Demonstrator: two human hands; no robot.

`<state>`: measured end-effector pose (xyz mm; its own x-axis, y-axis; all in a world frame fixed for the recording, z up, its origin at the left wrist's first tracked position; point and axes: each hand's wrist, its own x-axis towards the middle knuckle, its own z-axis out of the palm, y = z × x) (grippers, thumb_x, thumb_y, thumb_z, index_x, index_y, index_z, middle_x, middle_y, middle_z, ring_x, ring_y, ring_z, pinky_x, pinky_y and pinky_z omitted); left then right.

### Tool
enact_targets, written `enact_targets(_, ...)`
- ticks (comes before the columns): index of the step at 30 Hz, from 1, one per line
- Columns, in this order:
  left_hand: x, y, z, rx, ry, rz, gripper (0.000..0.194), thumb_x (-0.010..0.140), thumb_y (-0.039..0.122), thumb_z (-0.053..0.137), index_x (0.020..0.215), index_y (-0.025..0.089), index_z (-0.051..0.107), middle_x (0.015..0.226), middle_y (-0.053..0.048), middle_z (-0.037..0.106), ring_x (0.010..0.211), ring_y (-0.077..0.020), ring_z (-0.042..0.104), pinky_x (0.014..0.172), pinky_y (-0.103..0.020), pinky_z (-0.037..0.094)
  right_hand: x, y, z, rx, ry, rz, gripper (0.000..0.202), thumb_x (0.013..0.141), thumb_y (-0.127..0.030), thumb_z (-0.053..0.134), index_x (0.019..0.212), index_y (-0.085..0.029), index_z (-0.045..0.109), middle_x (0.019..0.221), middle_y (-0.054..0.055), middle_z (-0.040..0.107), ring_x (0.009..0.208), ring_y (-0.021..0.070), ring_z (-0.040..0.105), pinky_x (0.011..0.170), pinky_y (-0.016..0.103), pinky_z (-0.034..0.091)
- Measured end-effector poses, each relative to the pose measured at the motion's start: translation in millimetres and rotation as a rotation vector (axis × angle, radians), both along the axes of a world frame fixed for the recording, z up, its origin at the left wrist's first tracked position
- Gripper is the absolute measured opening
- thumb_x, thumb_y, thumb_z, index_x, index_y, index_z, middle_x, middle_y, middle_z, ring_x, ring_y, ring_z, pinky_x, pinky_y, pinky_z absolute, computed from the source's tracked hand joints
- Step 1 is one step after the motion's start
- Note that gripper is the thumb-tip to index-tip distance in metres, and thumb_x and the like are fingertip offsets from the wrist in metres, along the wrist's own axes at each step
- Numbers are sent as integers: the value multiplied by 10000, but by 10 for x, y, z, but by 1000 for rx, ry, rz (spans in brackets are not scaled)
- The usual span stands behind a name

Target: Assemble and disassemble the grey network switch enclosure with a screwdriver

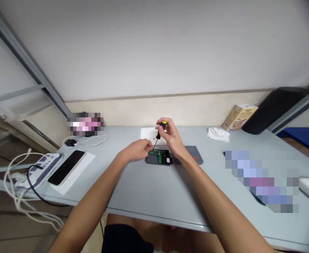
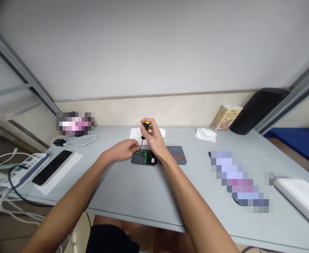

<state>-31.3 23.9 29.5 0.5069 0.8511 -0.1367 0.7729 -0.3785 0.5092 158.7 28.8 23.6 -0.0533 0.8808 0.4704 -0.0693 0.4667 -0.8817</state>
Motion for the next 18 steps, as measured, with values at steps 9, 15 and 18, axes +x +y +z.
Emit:
enact_targets(9, -3, -3, -3, 5, -23, 4, 177, 908, 225, 544, 917, 200, 719, 952, -57, 774, 814, -217, 670, 718, -295, 456, 3, -40, 84, 0, 48, 134, 240, 922, -326, 615, 1155, -276, 646, 1141, 50, 688, 1018, 207, 662, 872, 369, 526)
enact_targets(15, 1, -6, -10, -7, -52, 8, 176, 897, 198, 555, 908, 199, 731, 946, -56, 783, 810, -219, 682, 733, -301, 465, 24, -18, 69, 5, 3, -24, 134, 865, -324, 720, 978, -259, 688, 1014, 30, 674, 931, 191, 642, 829, 344, 532)
enact_targets(18, 20, -26, 5, 11, -33, -5, 183, 901, 193, 553, 902, 202, 736, 946, -53, 777, 814, -218, 680, 724, -306, 456, 36, -7, 44, 21, 43, 68, 211, 936, -343, 628, 1131, -272, 670, 1096, 43, 703, 951, 192, 676, 888, 375, 539)
